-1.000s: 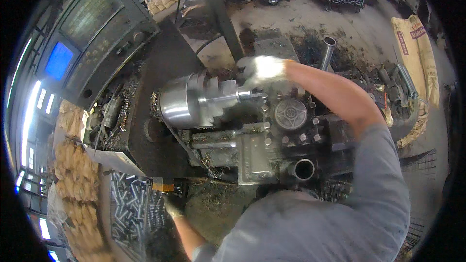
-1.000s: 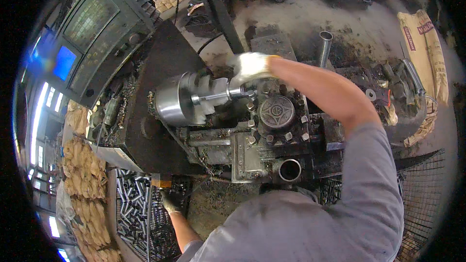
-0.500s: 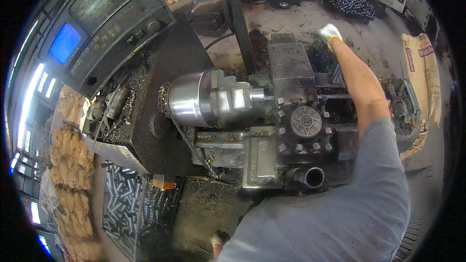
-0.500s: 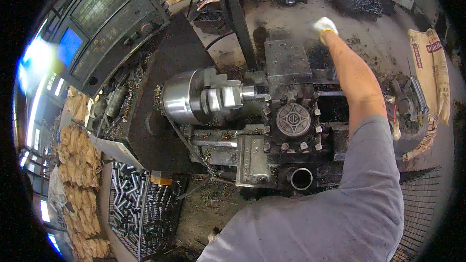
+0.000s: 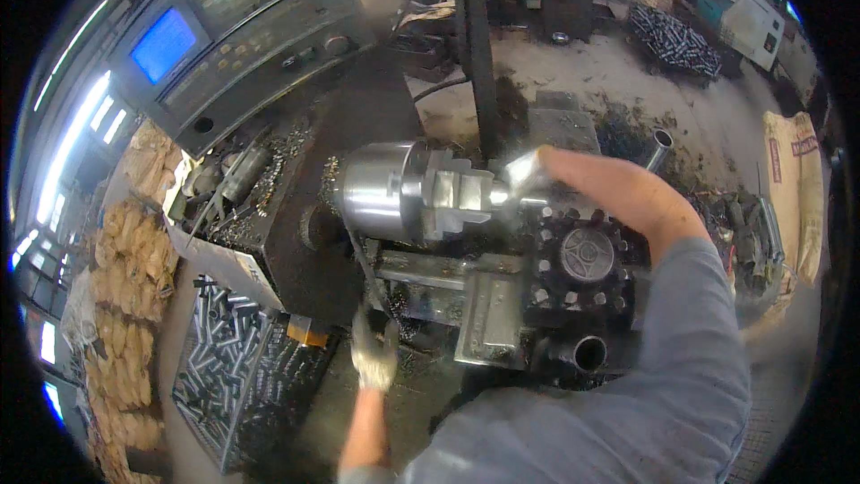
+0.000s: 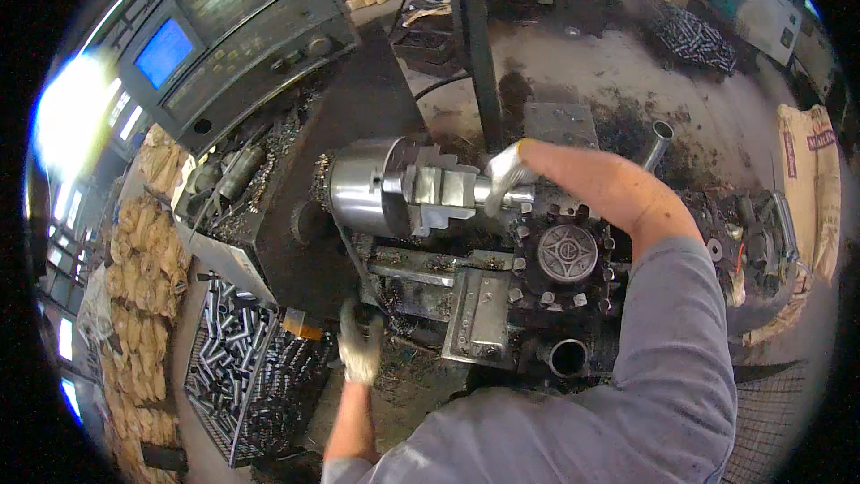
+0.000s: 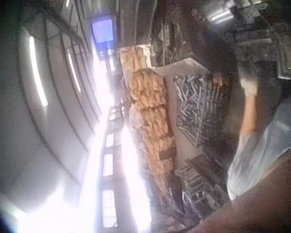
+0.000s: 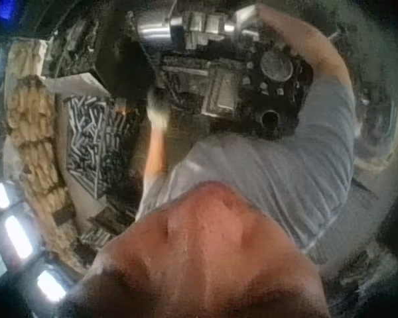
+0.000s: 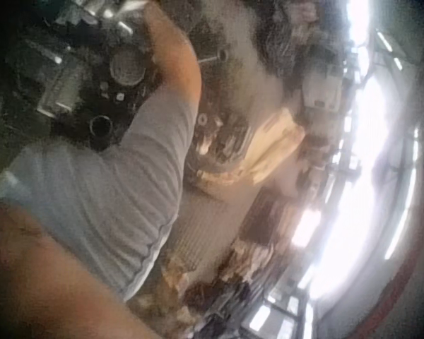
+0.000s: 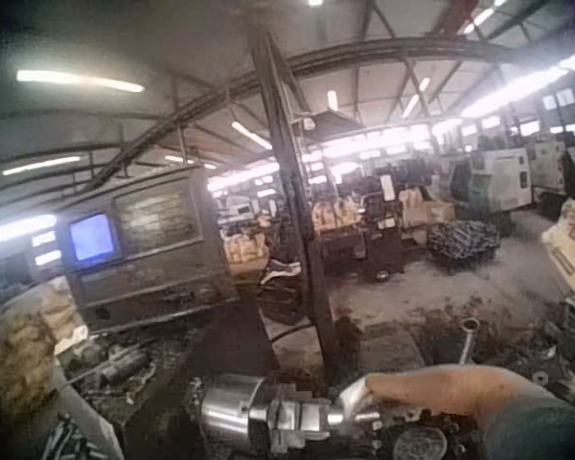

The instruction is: The person repeatedly loads hollow metal cylinders into a lathe chuck, secures them, and removes them after machining. The person places the processed cylinders into a wire basket. The task is performed continuously in a factory setting.

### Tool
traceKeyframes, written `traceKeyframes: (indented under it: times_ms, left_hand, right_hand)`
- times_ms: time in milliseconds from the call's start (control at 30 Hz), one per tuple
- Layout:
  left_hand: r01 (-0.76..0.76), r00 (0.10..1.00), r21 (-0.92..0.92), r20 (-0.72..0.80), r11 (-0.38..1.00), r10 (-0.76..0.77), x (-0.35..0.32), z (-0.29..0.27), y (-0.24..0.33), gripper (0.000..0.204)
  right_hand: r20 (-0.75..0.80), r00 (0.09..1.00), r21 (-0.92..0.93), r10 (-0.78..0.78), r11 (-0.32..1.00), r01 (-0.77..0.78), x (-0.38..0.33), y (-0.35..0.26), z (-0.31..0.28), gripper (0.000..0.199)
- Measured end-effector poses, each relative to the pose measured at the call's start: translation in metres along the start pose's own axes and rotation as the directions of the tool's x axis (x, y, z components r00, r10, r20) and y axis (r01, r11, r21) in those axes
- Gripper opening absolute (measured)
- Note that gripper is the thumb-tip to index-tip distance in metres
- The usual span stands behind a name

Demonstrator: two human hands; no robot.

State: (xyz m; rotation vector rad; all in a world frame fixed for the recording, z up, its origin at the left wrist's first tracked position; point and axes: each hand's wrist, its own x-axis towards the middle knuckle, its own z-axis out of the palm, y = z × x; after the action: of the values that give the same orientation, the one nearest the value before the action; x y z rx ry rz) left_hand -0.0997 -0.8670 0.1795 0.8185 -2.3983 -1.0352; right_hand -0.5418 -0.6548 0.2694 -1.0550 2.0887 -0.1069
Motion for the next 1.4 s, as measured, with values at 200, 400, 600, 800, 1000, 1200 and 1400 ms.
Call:
traceKeyframes:
  times_ms: [200,400,600,800,1000,1200,1400]
  left_hand:
    - [-0.633,0.721,0.399,-0.009,0.664,0.693,0.182,0.011,0.146,0.073]
    - [-0.657,0.682,0.353,-0.1,0.667,0.725,0.203,0.016,0.124,0.071]
    - [-0.702,0.587,-0.488,0.014,0.518,0.809,0.119,-0.016,0.136,0.061]
    - [0.721,0.578,-0.574,0.807,0.388,0.121,0.011,0.061,0.047,0.05]
    - [0.825,0.529,-0.519,0.848,0.226,0.015,-0.006,0.111,0.009,0.054]
    - [0.885,0.464,-0.46,0.868,-0.065,0.175,-0.021,0.104,-0.007,0.047]
    - [0.947,0.319,-0.315,0.916,-0.056,0.241,-0.008,0.078,-0.007,0.048]
  right_hand:
    - [-0.145,0.971,-0.46,0.192,0.856,-0.238,-0.04,-0.012,0.007,0.036]
    - [-0.651,0.743,-0.458,0.159,0.698,-0.551,-0.169,-0.078,0.003,0.048]
    - [-0.636,0.696,0.415,0.334,0.908,-0.057,-0.229,-0.222,0.114,0.066]
    - [-0.062,0.956,0.967,0.285,-0.22,0.128,-0.155,-0.242,0.273,0.042]
    - [-0.229,0.842,0.945,0.489,0.319,0.072,-0.132,-0.19,0.344,0.051]
    - [-0.132,0.765,0.684,0.63,0.617,-0.39,-0.32,-0.131,0.44,0.066]
    - [0.367,0.046,0.031,0.929,0.037,-0.999,-0.516,-0.113,0.554,0.064]
